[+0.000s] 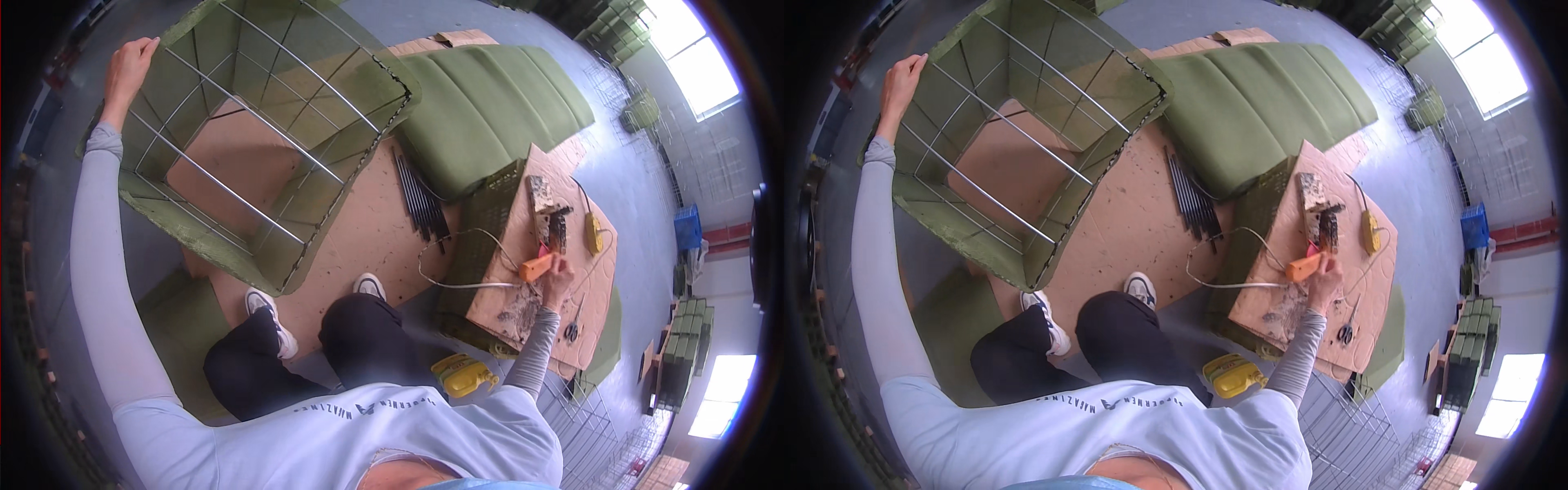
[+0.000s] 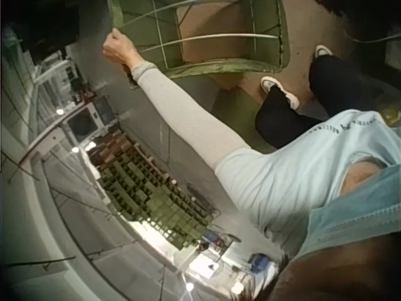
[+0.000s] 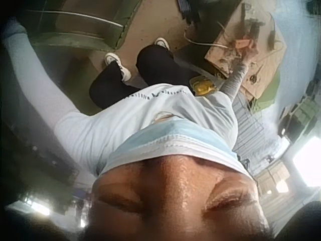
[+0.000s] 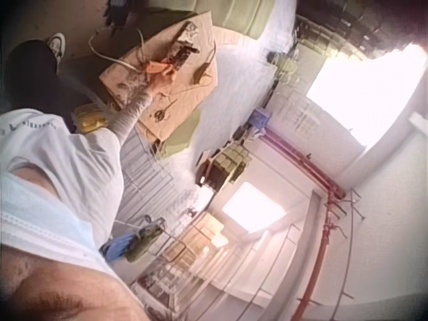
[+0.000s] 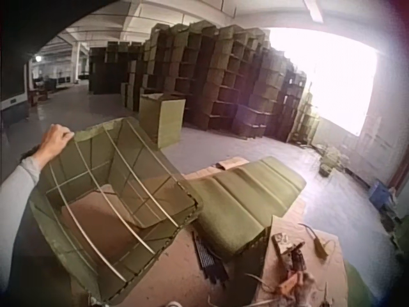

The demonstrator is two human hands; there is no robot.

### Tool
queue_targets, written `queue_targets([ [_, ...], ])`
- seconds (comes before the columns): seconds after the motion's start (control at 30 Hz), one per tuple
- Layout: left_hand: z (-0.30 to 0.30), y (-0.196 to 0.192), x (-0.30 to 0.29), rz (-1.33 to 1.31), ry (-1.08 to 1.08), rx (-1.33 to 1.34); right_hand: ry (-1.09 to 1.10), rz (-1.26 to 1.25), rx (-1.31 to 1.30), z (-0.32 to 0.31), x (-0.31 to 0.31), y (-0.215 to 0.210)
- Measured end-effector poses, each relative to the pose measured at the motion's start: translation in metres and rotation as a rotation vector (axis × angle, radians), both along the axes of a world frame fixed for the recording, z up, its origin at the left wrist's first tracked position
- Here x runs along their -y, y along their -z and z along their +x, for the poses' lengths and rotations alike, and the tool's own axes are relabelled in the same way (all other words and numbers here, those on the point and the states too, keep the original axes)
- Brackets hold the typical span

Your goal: The person is using a hot glue gun to attach green mesh panels to a metal wire frame to assemble a basket or storage bin.

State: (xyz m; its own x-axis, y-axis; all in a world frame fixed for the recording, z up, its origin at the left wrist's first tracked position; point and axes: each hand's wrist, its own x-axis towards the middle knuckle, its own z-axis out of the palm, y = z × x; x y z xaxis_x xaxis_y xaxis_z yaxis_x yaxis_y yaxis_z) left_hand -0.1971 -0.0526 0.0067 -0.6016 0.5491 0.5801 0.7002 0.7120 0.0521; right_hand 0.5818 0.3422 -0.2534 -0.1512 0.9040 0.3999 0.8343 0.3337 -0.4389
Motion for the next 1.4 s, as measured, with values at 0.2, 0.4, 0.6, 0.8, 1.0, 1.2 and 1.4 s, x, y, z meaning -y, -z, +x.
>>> queue_targets([
  [0.2, -0.048, 0.011, 0.021, 0.056, 0.100, 0.067, -0.618, -0.548, -0.635, -0.232, 0.003, -0.054],
  [0.4, -0.106, 0.013, 0.034, -0.042, 0.230, 0.206, -0.892, -0.971, -0.911, -0.451, 0.043, -0.045],
  [0.6, -0.107, 0.020, 0.001, 0.139, 0.507, 0.182, -1.005, -1.614, -1.575, -0.425, 0.133, -0.039],
  [0.8, -0.076, 0.035, -0.076, 0.064, 0.630, 0.282, -0.786, -1.487, -1.688, -0.368, 0.170, -0.042],
  [1.0, -0.102, 0.068, -0.131, -0.080, 0.620, 0.328, -0.332, -1.141, -1.200, -0.356, 0.162, -0.052],
  [1.2, -0.101, 0.051, -0.086, -0.021, 0.520, 0.419, -0.841, -0.869, -0.994, -0.239, 0.154, -0.075],
  [1.4, -0.032, 0.035, 0.094, 0.599, 0.457, 0.484, 0.280, -0.112, -0.989, 0.107, 0.162, -0.021],
])
